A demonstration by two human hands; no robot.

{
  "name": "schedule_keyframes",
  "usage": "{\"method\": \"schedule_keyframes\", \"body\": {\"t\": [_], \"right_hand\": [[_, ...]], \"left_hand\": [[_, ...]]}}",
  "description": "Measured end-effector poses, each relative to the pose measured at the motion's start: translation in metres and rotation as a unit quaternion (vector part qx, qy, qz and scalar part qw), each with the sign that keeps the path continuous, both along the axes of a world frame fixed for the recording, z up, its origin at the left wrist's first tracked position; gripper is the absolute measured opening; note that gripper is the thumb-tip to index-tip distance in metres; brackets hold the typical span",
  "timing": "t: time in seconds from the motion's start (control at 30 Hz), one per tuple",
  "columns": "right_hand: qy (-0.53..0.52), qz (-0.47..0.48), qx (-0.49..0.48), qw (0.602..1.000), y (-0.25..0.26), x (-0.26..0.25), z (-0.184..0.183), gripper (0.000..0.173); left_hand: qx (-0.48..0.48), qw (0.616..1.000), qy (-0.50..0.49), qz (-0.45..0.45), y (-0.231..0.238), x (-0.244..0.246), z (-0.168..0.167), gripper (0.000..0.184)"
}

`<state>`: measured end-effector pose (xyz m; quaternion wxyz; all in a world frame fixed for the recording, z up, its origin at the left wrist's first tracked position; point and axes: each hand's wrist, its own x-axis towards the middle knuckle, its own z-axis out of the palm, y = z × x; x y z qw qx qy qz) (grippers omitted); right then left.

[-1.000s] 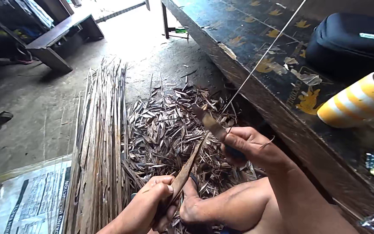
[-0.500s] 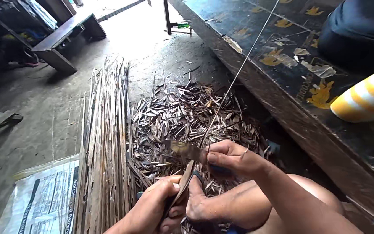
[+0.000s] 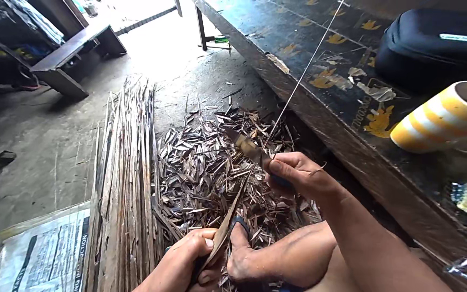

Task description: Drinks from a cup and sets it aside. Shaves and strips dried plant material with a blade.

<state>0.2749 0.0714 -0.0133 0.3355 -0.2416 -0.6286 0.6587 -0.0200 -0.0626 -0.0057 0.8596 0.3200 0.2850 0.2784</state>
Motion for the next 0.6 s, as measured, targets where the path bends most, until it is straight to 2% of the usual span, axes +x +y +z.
{"method": "schedule_keyframes", "body": {"t": [0.17,0.23,0.43,0.6], "right_hand": [[0.016,-0.103,-0.036,0.994,0.004,0.004,0.004,0.037],[0.018,-0.11,-0.039,0.993,0.005,0.008,0.005,0.038],[-0.043,0.021,-0.039,0.998,-0.012,-0.005,0.0,0.025],[-0.008,0.128,-0.054,0.99,-0.035,-0.026,-0.017,0.03]], "left_hand": [[0.007,1.0,0.018,-0.012,-0.001,-0.003,-0.005,0.03],[0.007,0.999,0.031,-0.012,-0.001,-0.004,-0.006,0.031],[0.016,0.996,0.061,0.07,0.003,0.005,-0.002,0.022],[0.012,0.995,0.043,0.086,0.007,0.008,-0.002,0.022]]}}
